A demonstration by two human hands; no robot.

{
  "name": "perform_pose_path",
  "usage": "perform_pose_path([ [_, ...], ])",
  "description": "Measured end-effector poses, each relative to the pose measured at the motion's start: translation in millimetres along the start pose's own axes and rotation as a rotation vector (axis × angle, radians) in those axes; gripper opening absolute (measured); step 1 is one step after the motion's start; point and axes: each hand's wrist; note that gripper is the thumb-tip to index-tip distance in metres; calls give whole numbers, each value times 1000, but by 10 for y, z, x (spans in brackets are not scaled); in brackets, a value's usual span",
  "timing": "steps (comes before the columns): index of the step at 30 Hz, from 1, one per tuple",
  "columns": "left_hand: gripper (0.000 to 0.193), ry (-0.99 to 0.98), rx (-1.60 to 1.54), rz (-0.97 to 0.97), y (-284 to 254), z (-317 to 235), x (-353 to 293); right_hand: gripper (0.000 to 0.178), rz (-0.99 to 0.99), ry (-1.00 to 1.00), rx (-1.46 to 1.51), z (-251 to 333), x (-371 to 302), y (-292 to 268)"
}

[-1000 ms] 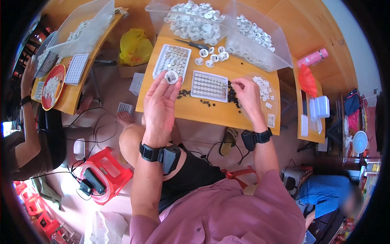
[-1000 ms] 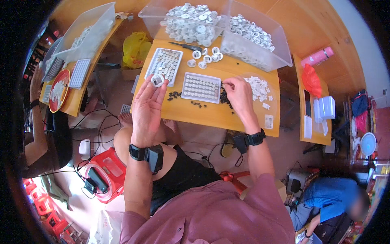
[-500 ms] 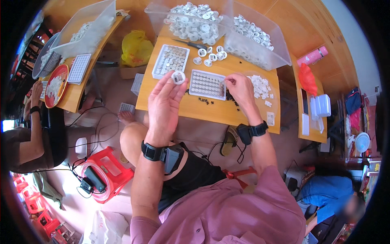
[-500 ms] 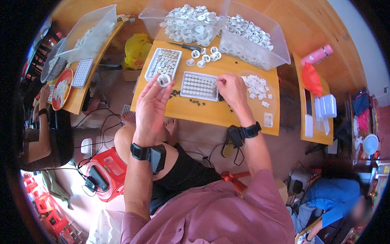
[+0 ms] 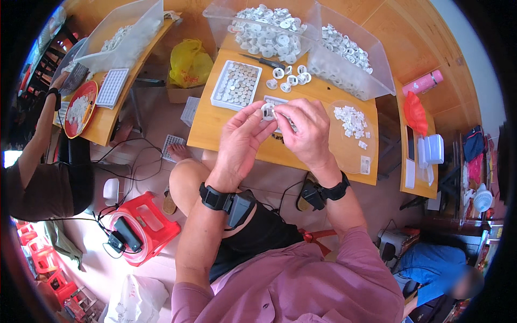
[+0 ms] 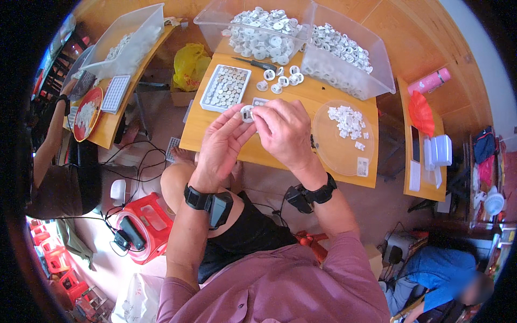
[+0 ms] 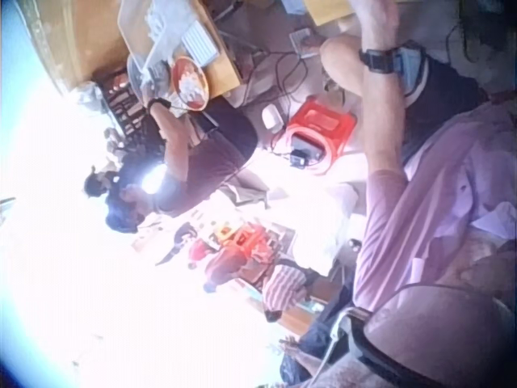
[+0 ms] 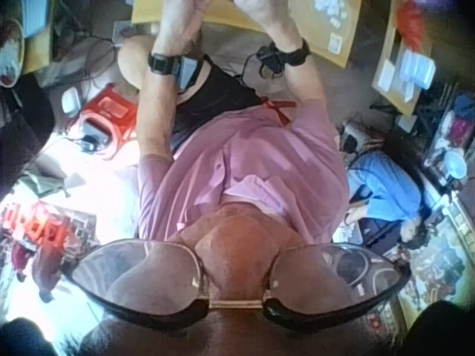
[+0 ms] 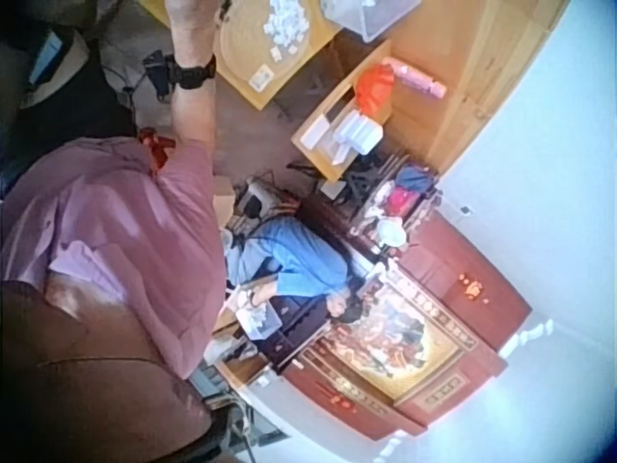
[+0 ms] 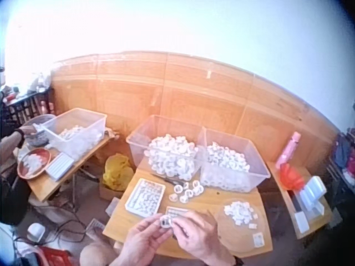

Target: Assembling small plastic components into a circular housing.

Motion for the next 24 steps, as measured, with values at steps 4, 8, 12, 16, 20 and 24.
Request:
perform_pose_path([
  [4,27,1,21,5,26,12,23,17,6,-37,-51,1,11,9],
  [8,27,-1,18,12,34,43,61,16,42,-34,-68,-31,19,-10],
  [12,27,0,37,11,50,72,91,11,104,141,28,-75,7,-12],
  [16,26,-23,77,-11,85,76,101,4,159,529,322,-56,47,-61],
  [20,27,-68,101,-2,81,108,117,3,143,587,398,-132,-23,-75],
  [24,27,-101,108,21,100,114,130,10,165,834,758,-281,-76,-129],
])
Point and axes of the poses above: each hand's wrist, its own x-axis towards the middle knuckle, its own y-axis out of the palm, z = x × y, and after that the axes turned 2 degrees about x, right-handed
